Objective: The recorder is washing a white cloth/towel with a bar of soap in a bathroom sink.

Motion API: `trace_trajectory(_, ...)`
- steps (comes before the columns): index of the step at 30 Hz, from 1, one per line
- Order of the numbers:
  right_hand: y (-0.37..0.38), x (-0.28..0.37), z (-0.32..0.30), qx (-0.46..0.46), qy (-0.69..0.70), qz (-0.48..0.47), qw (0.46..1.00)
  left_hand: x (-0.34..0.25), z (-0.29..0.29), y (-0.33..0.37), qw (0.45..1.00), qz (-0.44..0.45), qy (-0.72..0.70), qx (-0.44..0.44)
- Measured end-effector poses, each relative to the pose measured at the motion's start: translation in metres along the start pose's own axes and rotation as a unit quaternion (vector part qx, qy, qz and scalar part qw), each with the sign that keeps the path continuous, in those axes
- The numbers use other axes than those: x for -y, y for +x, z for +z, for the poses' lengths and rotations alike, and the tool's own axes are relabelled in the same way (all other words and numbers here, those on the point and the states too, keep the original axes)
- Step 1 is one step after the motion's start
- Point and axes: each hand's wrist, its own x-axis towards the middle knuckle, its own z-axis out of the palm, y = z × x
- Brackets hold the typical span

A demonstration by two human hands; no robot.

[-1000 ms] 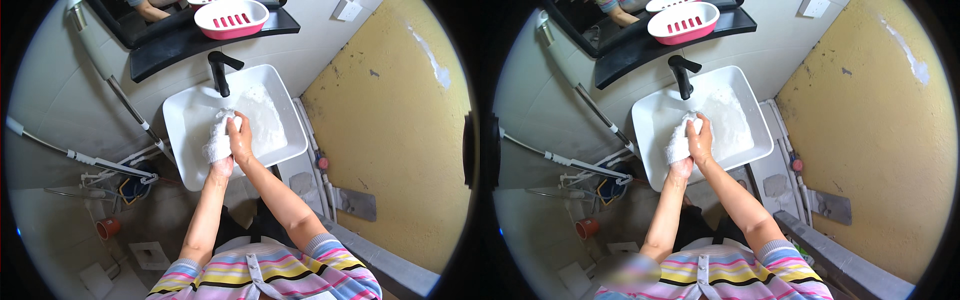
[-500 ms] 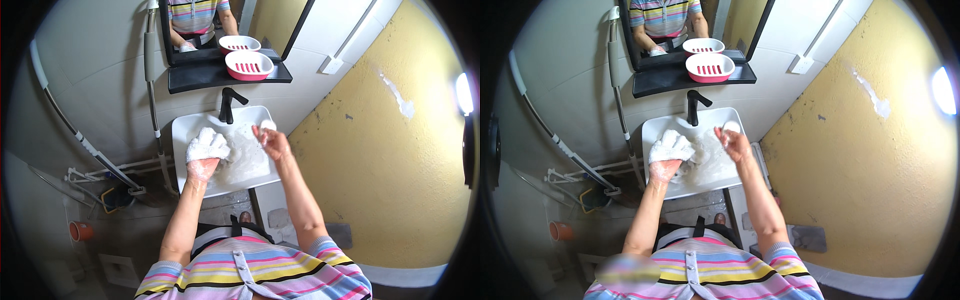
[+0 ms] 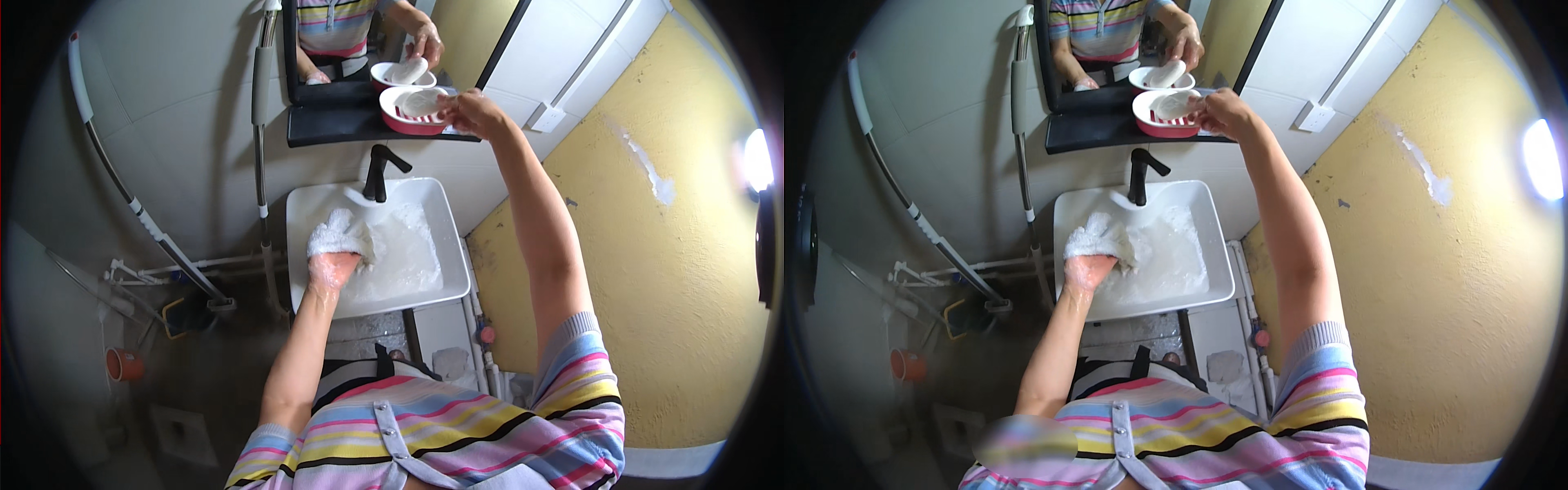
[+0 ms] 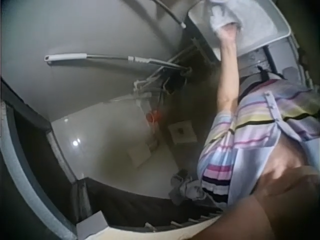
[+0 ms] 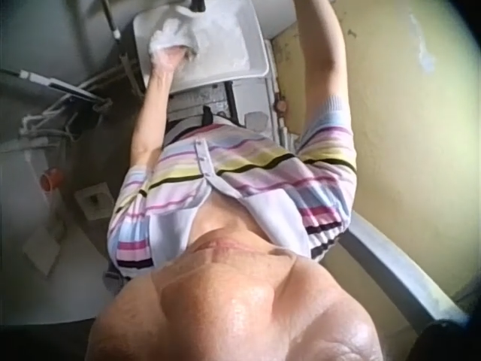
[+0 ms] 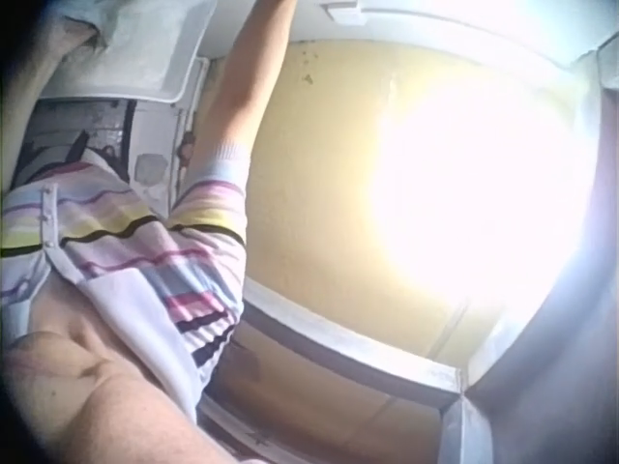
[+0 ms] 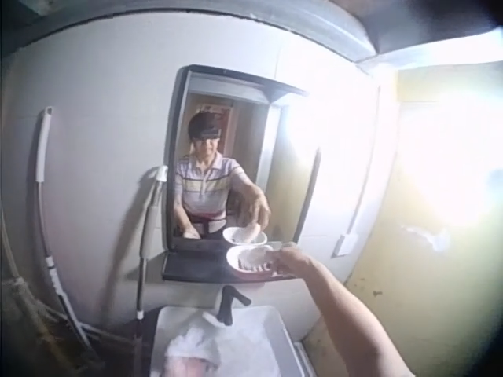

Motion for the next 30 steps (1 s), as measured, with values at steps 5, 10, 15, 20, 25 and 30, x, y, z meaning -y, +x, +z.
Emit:
trace_trajectory(5, -0.037, -0.019, 0.041, -0.180, 0.050, -0.163, 0.969, -0.023, -0.048, 0.013, 0.991, -0.025, -0.019, 0.127)
trace_trajectory(10, -0.084, -0.168, 0.094, -0.052, 0.023, 0.016, 0.998, -0.019, -0.008, 0.004, 0.999, 0.014, -0.017, -0.037)
trace_trajectory(15, -0.109, -0.326, 0.215, -0.051, -0.004, 0.053, 0.997, -0.016, -0.003, 0.013, 0.994, -0.004, -0.109, -0.023)
trace_trajectory(20, -0.076, -0.352, 0.263, -0.176, -0.064, 0.005, 0.982, -0.009, 0.000, 0.020, 0.989, 0.012, -0.148, -0.027)
trace_trajectory(25, -0.056, -0.299, 0.227, -0.225, 0.496, 0.200, 0.814, -0.034, -0.054, 0.009, 0.985, 0.042, 0.029, -0.166)
trace_trajectory(30, -0.087, -0.246, 0.237, -0.159, 0.273, 0.097, 0.944, 0.015, -0.119, 0.059, 0.945, -0.114, 0.176, -0.252)
